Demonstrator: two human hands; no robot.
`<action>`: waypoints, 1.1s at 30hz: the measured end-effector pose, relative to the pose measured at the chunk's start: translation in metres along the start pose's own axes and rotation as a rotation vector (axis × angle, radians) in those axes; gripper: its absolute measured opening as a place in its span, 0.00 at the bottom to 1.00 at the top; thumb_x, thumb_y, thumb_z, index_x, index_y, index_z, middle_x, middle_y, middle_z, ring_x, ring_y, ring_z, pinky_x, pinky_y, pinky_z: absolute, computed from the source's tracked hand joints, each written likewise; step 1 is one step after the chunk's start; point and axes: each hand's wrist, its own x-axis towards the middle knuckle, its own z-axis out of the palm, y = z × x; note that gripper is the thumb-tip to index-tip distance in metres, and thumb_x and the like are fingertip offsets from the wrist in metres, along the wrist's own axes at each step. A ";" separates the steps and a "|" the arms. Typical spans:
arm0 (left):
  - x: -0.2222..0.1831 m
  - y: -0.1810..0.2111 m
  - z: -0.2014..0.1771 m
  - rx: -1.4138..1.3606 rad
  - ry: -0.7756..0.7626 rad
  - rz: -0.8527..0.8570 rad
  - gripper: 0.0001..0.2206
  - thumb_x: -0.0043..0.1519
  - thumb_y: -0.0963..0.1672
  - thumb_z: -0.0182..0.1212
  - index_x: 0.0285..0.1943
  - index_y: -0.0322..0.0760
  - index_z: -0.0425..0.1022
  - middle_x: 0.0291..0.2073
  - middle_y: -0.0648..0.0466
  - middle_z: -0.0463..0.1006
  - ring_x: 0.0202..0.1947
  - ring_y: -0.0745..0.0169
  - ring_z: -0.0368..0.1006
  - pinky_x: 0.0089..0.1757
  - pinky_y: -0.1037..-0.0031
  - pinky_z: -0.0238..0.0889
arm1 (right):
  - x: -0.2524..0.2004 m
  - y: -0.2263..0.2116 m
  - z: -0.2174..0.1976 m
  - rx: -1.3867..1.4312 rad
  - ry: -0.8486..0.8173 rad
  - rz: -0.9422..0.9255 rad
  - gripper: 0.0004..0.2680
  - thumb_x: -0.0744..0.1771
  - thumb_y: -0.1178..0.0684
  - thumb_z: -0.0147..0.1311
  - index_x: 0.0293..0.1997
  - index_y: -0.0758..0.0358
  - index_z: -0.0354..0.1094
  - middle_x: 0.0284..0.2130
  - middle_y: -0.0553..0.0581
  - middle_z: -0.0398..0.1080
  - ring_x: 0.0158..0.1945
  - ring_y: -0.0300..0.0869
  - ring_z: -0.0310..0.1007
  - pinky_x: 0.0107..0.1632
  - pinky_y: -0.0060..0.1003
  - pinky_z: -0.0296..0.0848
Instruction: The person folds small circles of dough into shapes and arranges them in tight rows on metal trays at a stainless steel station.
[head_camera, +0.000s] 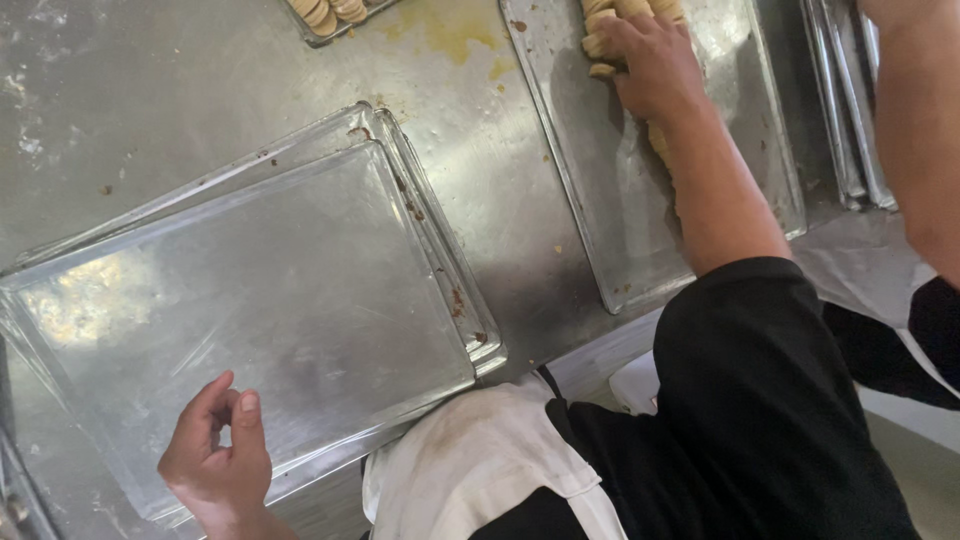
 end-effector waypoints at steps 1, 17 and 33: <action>0.000 0.000 0.000 0.012 -0.003 -0.003 0.11 0.67 0.37 0.67 0.57 0.25 0.78 0.34 0.50 0.79 0.34 0.68 0.74 0.40 0.79 0.68 | 0.000 0.001 0.003 -0.027 -0.001 0.001 0.21 0.60 0.62 0.58 0.61 0.60 0.71 0.51 0.63 0.73 0.58 0.59 0.67 0.59 0.55 0.62; 0.040 0.014 -0.010 0.080 -0.124 0.150 0.10 0.61 0.39 0.70 0.50 0.30 0.80 0.40 0.47 0.80 0.36 0.56 0.78 0.38 0.71 0.70 | 0.017 -0.110 -0.021 0.646 0.040 0.020 0.11 0.68 0.67 0.60 0.55 0.69 0.67 0.49 0.59 0.76 0.53 0.42 0.78 0.54 0.38 0.74; 0.130 -0.065 -0.042 -0.710 -0.313 -0.046 0.08 0.64 0.43 0.67 0.44 0.31 0.77 0.45 0.49 0.83 0.43 0.64 0.82 0.44 0.74 0.79 | 0.051 -0.497 0.050 0.882 -0.237 -0.299 0.08 0.65 0.68 0.66 0.45 0.69 0.75 0.45 0.61 0.74 0.46 0.42 0.76 0.44 0.35 0.73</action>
